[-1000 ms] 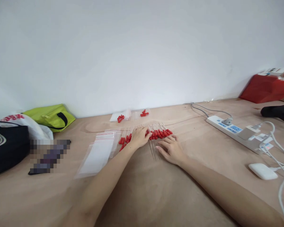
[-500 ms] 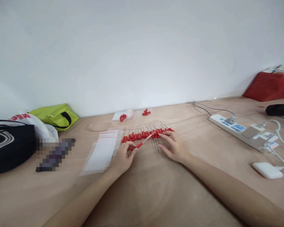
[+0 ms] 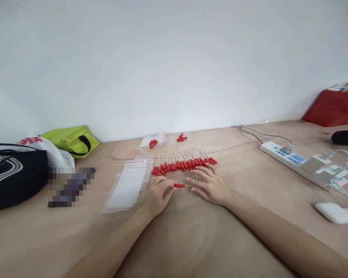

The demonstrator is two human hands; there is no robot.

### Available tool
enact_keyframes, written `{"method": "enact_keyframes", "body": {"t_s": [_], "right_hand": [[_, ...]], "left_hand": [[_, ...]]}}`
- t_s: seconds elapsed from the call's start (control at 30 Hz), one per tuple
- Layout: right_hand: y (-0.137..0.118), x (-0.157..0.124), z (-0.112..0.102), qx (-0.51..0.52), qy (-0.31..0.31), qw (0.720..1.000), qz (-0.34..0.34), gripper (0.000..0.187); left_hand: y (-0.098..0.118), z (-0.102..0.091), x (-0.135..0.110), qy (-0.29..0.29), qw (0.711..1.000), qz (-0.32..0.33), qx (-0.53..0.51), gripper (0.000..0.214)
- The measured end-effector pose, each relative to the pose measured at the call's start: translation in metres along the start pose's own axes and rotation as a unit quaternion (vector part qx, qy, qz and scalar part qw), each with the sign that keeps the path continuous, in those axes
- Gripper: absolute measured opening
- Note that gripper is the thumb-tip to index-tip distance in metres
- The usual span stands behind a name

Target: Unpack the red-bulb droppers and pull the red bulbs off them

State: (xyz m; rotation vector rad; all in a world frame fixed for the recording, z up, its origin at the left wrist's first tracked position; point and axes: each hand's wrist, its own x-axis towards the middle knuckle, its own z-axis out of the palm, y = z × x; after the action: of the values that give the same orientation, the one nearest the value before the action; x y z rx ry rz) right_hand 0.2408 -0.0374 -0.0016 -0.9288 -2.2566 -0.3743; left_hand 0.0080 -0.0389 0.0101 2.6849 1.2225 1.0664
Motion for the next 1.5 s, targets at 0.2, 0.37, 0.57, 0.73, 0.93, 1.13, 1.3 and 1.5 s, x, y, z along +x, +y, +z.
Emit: {"method": "enact_keyframes", "body": {"t_s": [0.2, 0.37, 0.57, 0.73, 0.93, 1.13, 1.3, 1.5], "right_hand": [[-0.003, 0.002, 0.004, 0.015, 0.023, 1.0, -0.013, 0.016], [-0.005, 0.004, 0.005, 0.026, 0.05, 0.998, -0.019, 0.013], [-0.009, 0.005, 0.003, 0.022, 0.043, 0.998, -0.045, 0.013], [-0.008, 0.005, 0.004, 0.012, 0.049, 0.997, -0.066, 0.013], [-0.008, 0.003, 0.003, -0.014, 0.07, 0.994, -0.08, 0.013], [-0.009, 0.002, 0.004, -0.018, 0.092, 0.992, -0.086, 0.011], [-0.003, -0.001, 0.0, -0.005, 0.097, 0.993, -0.071, 0.014], [0.008, -0.005, -0.006, 0.006, 0.072, 0.996, 0.044, 0.015]], "left_hand": [[0.004, -0.001, 0.001, -0.008, 1.0, 0.01, 0.02, 0.015], [0.007, -0.001, 0.004, -0.033, 0.997, 0.06, 0.033, 0.019], [0.009, 0.001, 0.008, -0.053, 0.99, 0.118, 0.059, 0.026], [0.009, 0.003, 0.008, -0.068, 0.99, 0.115, 0.052, 0.018], [0.01, 0.001, 0.005, -0.077, 0.989, 0.113, 0.056, 0.017], [0.01, 0.003, 0.002, -0.037, 0.989, 0.135, 0.046, 0.015], [0.005, 0.0, -0.002, -0.013, 0.989, 0.142, 0.046, 0.017], [0.001, -0.01, -0.006, 0.04, 0.998, 0.032, 0.037, 0.019]]}}
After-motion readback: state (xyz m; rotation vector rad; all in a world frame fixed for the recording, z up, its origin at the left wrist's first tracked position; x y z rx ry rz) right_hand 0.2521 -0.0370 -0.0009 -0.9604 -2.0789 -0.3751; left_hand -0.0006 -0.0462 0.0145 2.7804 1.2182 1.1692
